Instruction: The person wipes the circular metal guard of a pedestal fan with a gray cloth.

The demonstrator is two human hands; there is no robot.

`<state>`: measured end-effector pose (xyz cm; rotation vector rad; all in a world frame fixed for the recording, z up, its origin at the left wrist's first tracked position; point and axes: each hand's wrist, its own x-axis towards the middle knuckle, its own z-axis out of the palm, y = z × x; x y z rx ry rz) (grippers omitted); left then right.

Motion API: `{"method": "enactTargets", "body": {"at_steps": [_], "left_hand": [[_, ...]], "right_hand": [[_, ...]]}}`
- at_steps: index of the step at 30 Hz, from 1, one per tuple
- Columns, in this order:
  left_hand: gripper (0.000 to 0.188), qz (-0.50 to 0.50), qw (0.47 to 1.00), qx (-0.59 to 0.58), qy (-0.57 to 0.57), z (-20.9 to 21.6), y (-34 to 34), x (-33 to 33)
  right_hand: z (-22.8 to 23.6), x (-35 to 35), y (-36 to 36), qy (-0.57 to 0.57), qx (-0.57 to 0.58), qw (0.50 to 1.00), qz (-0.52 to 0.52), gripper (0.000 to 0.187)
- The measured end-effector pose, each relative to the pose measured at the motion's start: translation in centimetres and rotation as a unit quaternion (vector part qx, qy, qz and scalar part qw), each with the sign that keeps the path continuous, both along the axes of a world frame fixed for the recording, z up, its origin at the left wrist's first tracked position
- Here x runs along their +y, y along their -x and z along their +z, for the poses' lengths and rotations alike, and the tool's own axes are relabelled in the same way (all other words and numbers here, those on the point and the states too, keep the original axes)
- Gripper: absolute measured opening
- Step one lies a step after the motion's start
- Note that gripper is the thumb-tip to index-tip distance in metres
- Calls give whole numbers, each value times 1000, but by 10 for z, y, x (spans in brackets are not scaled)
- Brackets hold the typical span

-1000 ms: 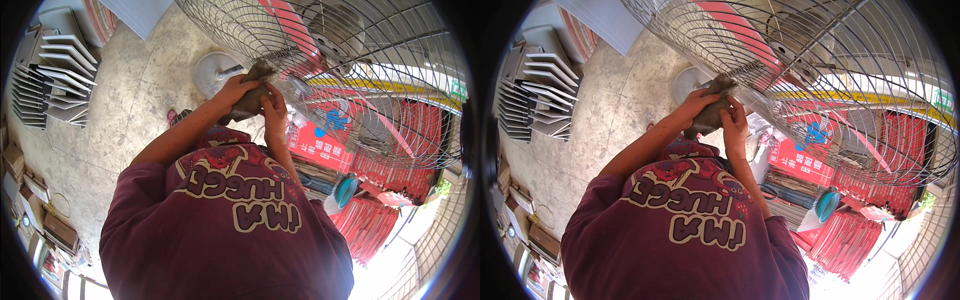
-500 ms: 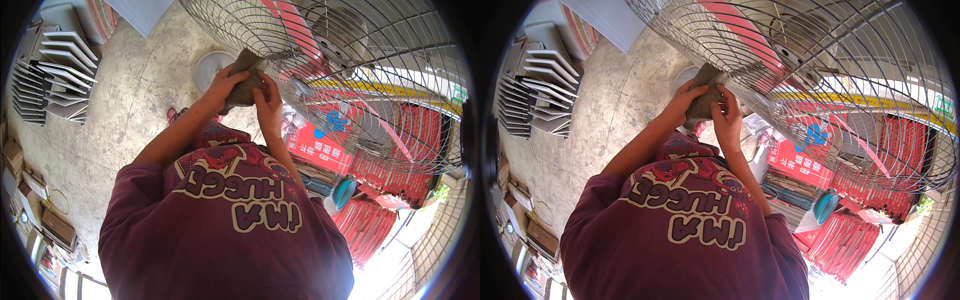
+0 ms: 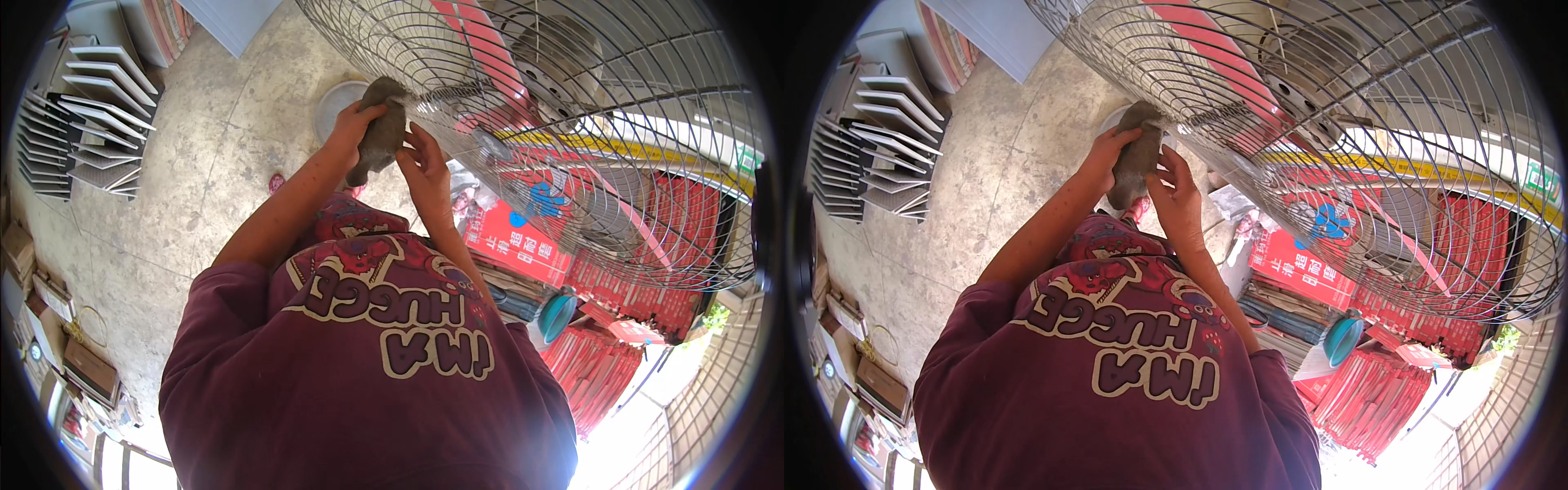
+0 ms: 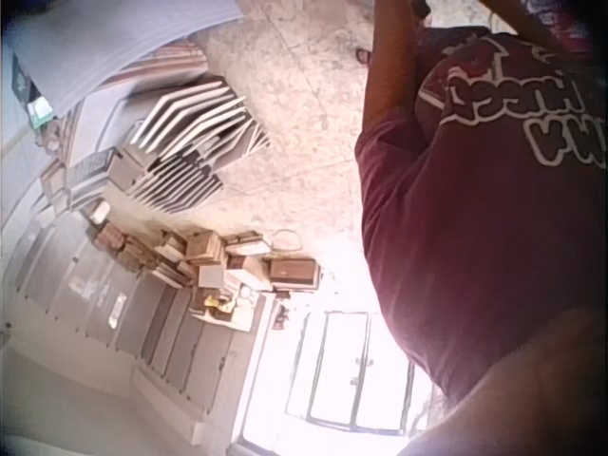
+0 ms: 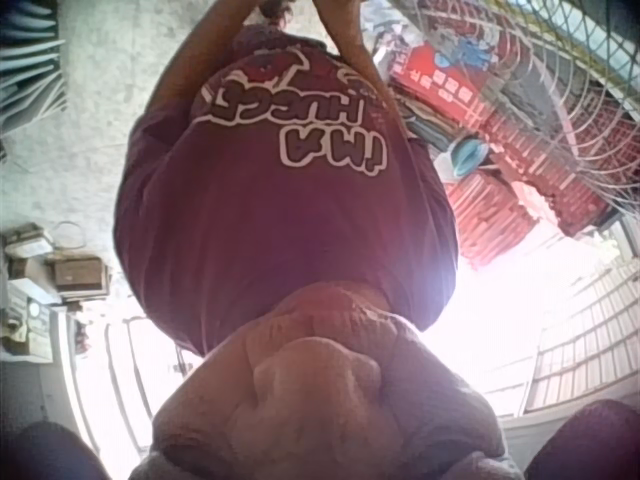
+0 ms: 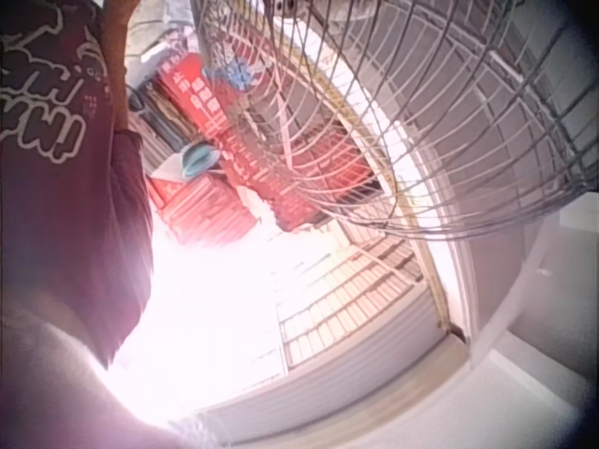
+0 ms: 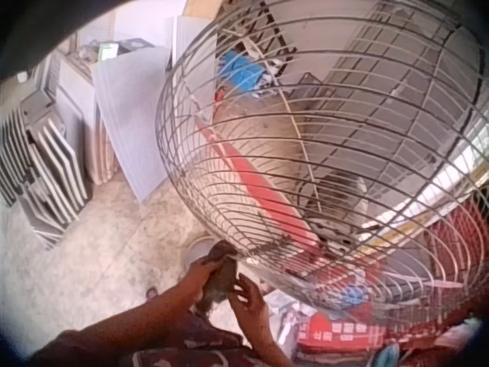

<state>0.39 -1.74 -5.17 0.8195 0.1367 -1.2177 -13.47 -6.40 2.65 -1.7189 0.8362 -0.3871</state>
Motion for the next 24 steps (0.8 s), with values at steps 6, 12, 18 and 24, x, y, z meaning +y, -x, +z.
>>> {"method": "enactTargets", "body": {"at_steps": [6,12,18,24], "left_hand": [[32,11,1000,-4,-11,-15,-11,-7],[28,44,998,17,-49,-30,-25,-8],[29,45,998,7,-40,-40,-36,-14],[33,90,989,-9,-118,-54,-52,-21]], "right_hand": [[0,3,7,-1,12,1000,-1,48],[2,7,13,-47,34,998,20,50],[7,10,13,-55,41,997,19,50],[6,13,15,-66,33,997,4,48]]}}
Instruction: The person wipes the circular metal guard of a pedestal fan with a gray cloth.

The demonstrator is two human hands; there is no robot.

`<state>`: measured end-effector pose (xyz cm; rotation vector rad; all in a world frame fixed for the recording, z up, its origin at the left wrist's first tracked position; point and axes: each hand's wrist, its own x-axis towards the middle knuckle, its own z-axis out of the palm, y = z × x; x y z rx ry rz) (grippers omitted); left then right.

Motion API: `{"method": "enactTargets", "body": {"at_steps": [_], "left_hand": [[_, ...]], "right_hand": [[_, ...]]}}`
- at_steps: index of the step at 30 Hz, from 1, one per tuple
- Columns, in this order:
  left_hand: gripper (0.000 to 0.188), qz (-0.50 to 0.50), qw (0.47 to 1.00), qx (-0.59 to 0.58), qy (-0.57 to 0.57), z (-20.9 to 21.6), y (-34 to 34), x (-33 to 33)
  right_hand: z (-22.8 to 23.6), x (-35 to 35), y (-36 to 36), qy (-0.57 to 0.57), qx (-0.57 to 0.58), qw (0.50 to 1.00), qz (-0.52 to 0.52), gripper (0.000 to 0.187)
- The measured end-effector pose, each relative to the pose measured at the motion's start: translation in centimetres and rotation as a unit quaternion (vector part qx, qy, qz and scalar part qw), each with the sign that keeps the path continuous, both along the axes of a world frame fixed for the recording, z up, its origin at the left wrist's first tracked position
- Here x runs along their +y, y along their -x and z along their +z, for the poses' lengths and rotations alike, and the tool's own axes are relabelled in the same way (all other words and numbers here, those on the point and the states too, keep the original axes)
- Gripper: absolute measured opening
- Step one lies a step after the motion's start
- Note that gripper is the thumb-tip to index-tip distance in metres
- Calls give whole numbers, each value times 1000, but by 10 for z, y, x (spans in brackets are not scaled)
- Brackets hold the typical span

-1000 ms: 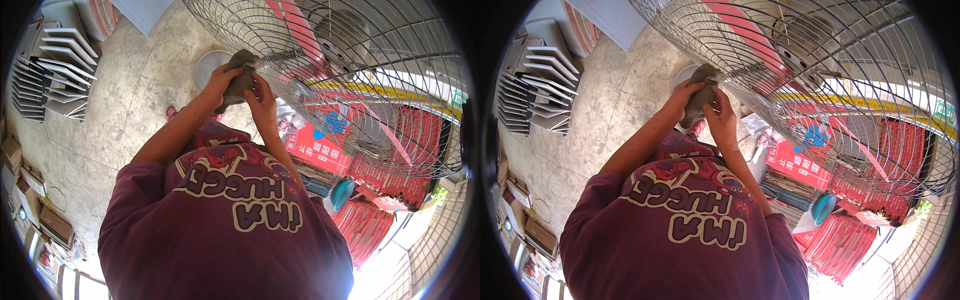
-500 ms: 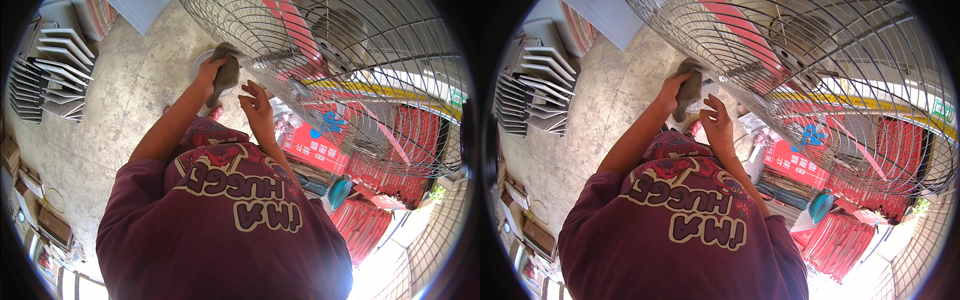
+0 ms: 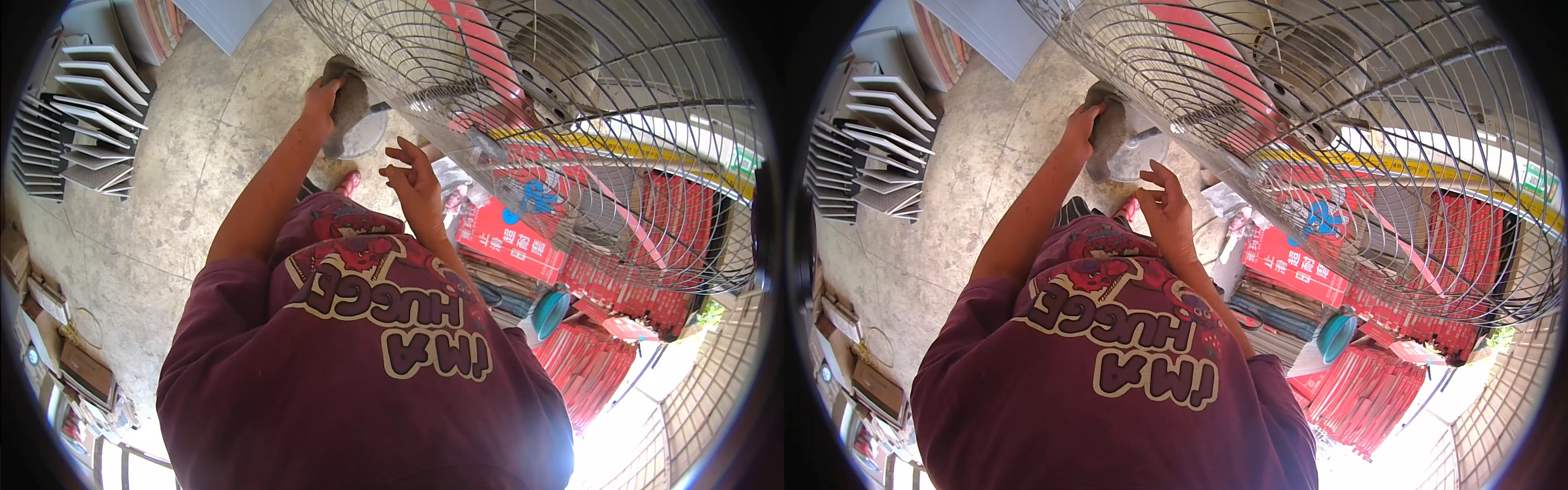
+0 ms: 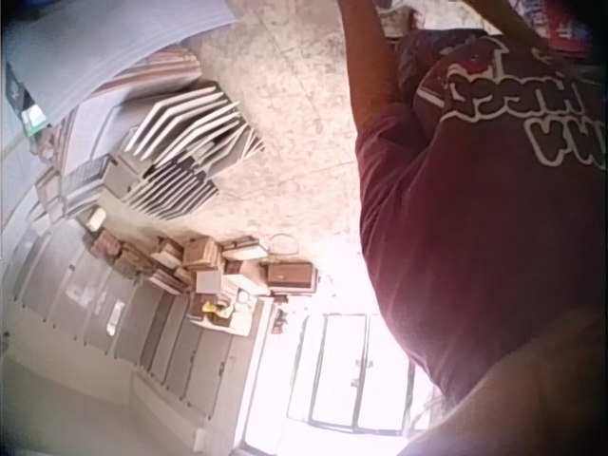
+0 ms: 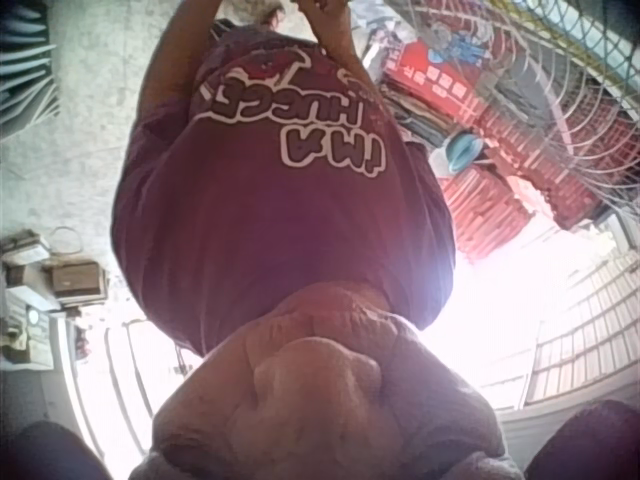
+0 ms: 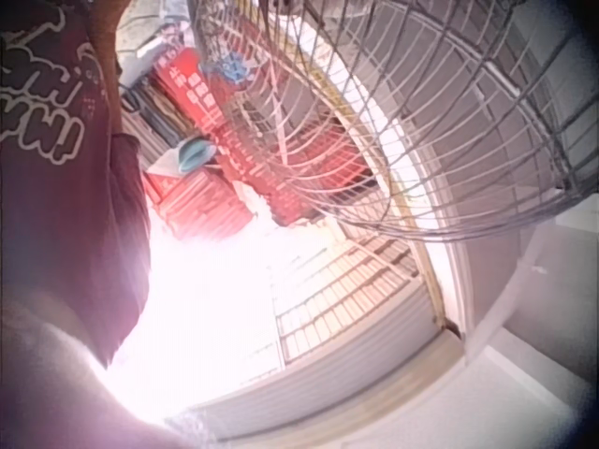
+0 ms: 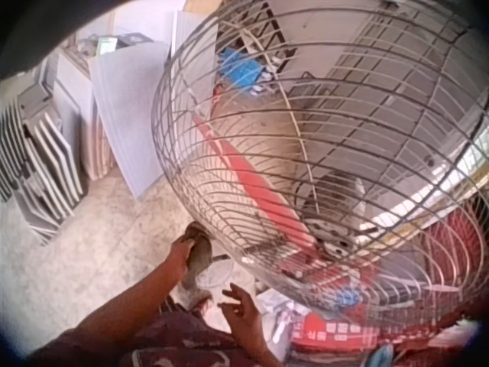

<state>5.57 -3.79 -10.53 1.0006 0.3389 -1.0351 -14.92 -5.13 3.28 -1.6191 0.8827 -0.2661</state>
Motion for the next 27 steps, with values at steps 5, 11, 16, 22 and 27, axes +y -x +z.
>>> {"method": "enactTargets", "body": {"at_steps": [5,11,16,22,27], "left_hand": [[35,11,998,-38,-41,-23,-19,-7],[38,-16,996,-84,-29,-51,-19,-16],[43,-135,981,-135,-36,-86,-4,-22],[44,-48,982,-159,-87,-108,-15,-20],[42,-64,971,-219,-78,-78,-24,-24]], "right_hand": [[0,0,2,-10,-10,1000,-5,47],[0,0,4,-16,-6,1000,-11,46],[1,0,6,-18,-4,1000,-16,47],[2,-4,8,-12,0,1000,-17,47],[1,-4,14,-12,1,1000,-23,47]]}}
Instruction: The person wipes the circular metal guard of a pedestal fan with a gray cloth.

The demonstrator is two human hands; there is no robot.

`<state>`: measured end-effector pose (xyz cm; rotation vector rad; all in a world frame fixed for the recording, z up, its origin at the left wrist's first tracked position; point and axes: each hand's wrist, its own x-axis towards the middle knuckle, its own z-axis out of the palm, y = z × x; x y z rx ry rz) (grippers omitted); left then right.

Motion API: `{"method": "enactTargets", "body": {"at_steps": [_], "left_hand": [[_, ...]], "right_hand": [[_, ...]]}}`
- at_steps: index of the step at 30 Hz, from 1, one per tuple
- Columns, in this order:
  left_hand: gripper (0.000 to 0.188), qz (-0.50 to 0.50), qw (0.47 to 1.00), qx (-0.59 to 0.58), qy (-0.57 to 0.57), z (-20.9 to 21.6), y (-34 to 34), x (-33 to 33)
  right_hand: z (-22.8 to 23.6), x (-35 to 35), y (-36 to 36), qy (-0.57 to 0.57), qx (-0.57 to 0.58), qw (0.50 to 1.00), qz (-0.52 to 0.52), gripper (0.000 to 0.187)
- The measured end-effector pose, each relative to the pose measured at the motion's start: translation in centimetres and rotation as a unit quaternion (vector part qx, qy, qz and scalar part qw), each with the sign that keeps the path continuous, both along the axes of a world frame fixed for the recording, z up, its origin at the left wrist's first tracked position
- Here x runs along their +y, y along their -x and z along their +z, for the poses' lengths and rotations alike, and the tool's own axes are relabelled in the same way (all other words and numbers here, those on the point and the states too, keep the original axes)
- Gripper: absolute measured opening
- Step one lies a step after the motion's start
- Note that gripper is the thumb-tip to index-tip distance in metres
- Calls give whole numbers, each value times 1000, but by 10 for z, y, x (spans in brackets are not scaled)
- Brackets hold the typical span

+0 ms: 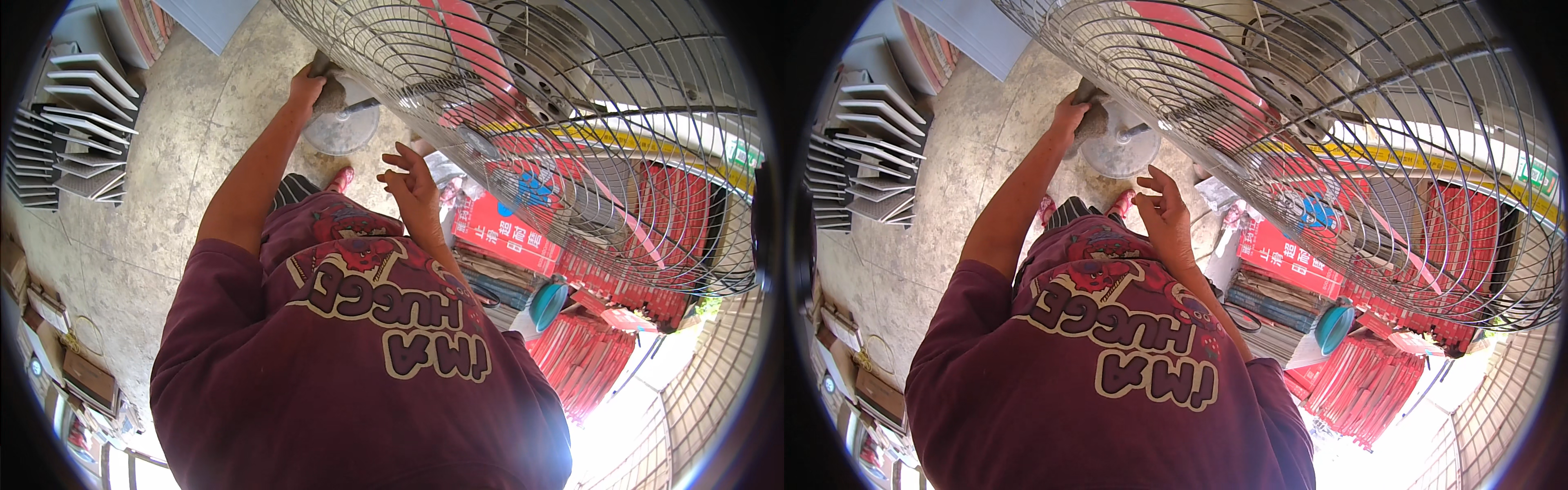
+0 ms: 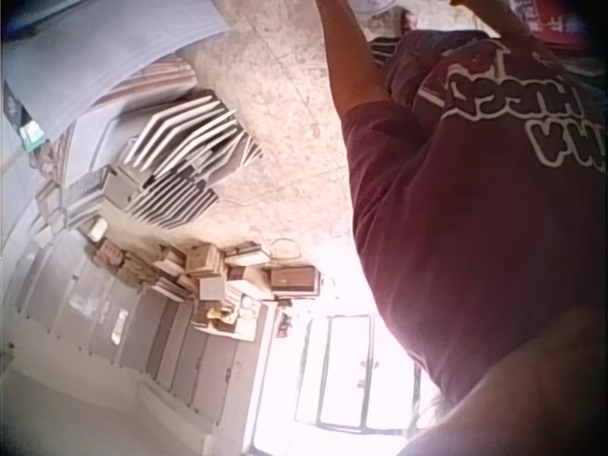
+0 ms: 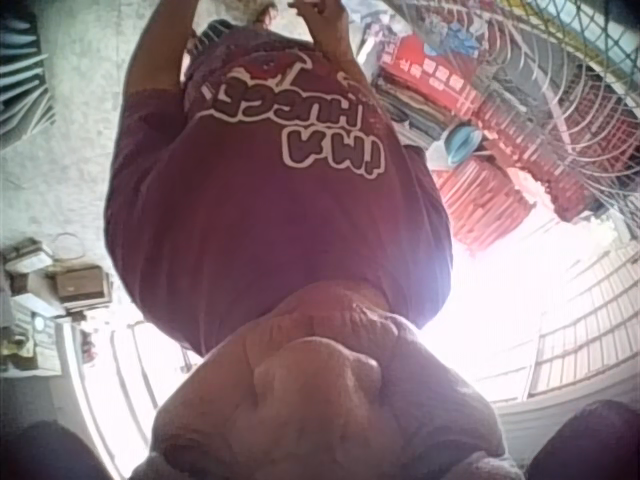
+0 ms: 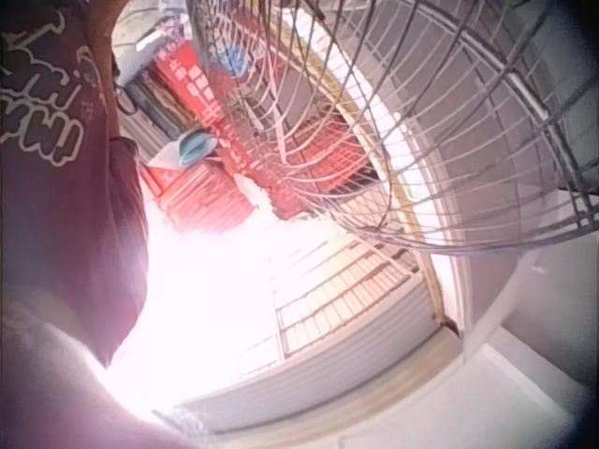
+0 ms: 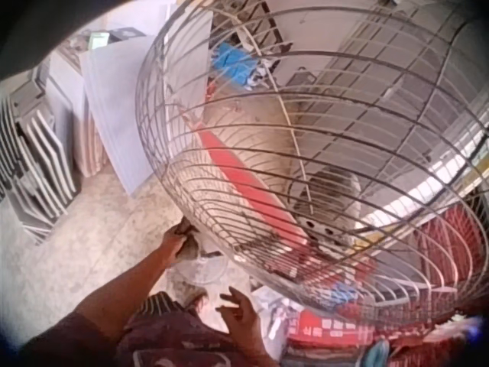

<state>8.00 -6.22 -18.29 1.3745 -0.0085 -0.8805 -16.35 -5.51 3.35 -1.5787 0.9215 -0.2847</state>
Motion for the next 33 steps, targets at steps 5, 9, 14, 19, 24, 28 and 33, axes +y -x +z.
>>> {"method": "enactTargets", "body": {"at_steps": [5,9,14,19,24,28,33], "left_hand": [[42,-20,999,14,46,-9,20,-9],[41,-40,997,-47,45,15,46,-7],[40,-71,994,36,72,83,63,12],[43,-113,983,82,118,115,65,34],[47,-155,954,175,190,148,67,58],[46,-158,940,194,234,148,75,65],[43,-154,932,209,254,154,77,68]], "right_hand": [[3,-3,-3,-1,5,1000,16,47],[0,-4,-5,0,10,1000,26,48],[-1,-3,-10,-3,12,1000,19,48],[-6,-4,-16,57,18,998,-16,43],[-12,-7,-22,45,-6,998,-50,45],[-5,-1,-29,6,-12,999,-53,47],[3,5,-34,57,-17,998,-38,48]]}}
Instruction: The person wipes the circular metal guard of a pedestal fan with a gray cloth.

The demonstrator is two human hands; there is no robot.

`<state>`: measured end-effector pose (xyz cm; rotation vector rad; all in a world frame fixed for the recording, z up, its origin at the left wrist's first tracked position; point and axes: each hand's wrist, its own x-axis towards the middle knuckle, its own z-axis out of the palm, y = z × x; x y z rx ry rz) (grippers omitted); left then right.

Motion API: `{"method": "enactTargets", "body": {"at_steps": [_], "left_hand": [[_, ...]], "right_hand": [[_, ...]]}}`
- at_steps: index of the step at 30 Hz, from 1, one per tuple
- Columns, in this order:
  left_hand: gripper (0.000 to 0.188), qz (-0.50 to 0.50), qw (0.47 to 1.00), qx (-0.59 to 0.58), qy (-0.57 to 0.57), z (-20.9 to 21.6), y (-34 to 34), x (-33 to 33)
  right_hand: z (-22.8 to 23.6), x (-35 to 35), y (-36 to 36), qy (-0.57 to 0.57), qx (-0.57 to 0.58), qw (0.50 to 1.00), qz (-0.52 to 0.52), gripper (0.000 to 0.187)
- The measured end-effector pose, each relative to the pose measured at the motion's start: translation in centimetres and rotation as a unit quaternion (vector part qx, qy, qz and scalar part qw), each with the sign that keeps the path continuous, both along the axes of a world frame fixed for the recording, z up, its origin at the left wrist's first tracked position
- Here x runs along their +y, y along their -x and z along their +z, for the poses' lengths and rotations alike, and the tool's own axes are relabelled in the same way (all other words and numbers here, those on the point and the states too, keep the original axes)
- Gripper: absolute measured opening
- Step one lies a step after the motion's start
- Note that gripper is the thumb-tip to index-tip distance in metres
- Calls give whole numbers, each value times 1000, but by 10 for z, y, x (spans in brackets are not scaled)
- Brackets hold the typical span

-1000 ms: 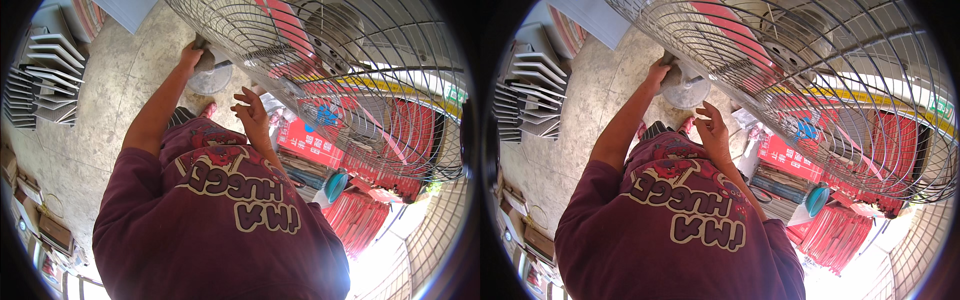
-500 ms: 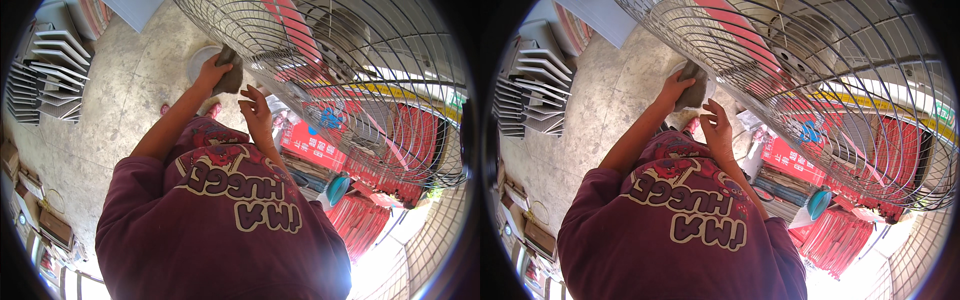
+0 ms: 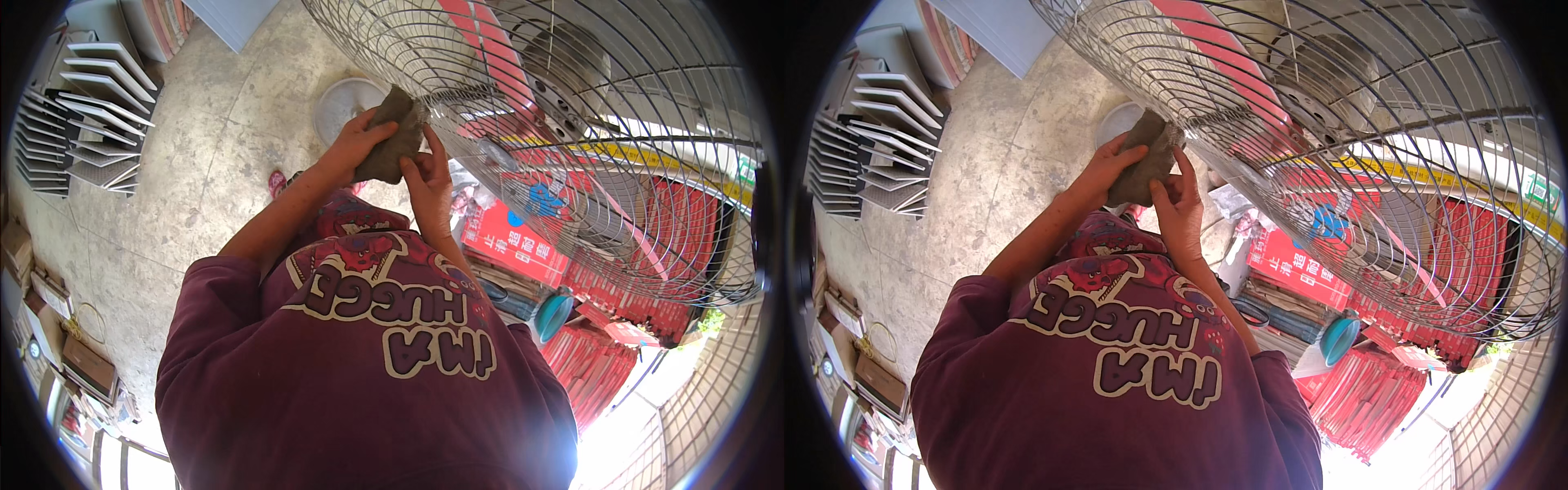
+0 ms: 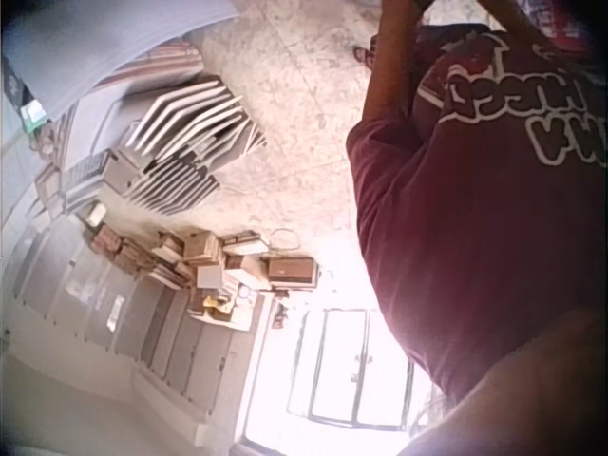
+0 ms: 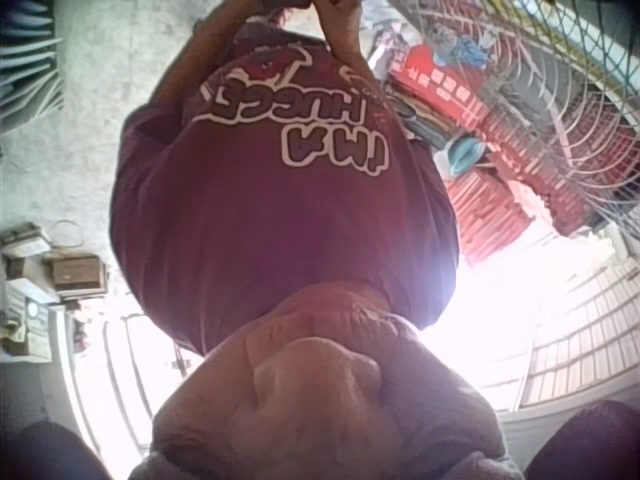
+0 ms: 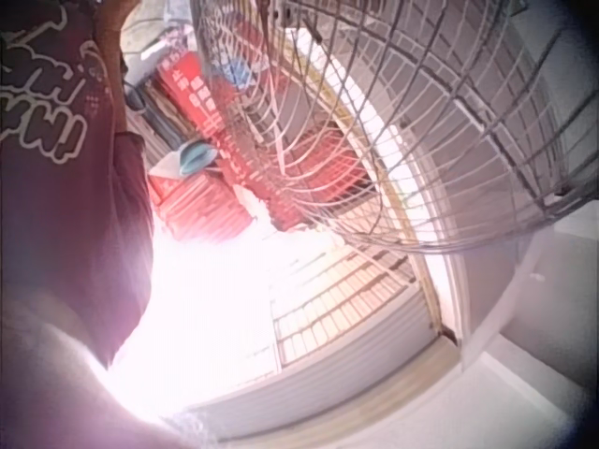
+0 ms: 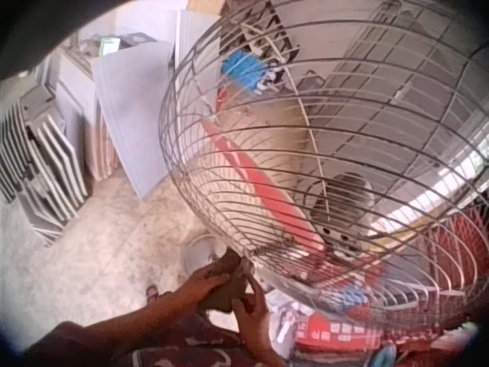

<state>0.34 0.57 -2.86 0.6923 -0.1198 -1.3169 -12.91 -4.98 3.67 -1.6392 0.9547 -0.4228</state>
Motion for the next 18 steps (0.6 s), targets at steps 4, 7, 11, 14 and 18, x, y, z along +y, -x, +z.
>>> {"method": "enactTargets", "body": {"at_steps": [4,7,11,14,18], "left_hand": [[42,25,999,-12,47,16,6,-2],[40,9,996,-36,85,21,5,-10],[36,-38,999,-35,-15,11,15,-18],[34,-49,998,-32,-35,3,21,-14],[35,-50,996,-54,-41,1,22,-9]], "right_hand": [[9,0,-3,208,-24,977,45,44],[16,-3,-2,345,-1,936,72,40],[7,-7,4,265,16,964,32,36],[-2,-3,12,73,-45,996,-23,34],[-1,0,16,21,-35,999,-30,35]]}}
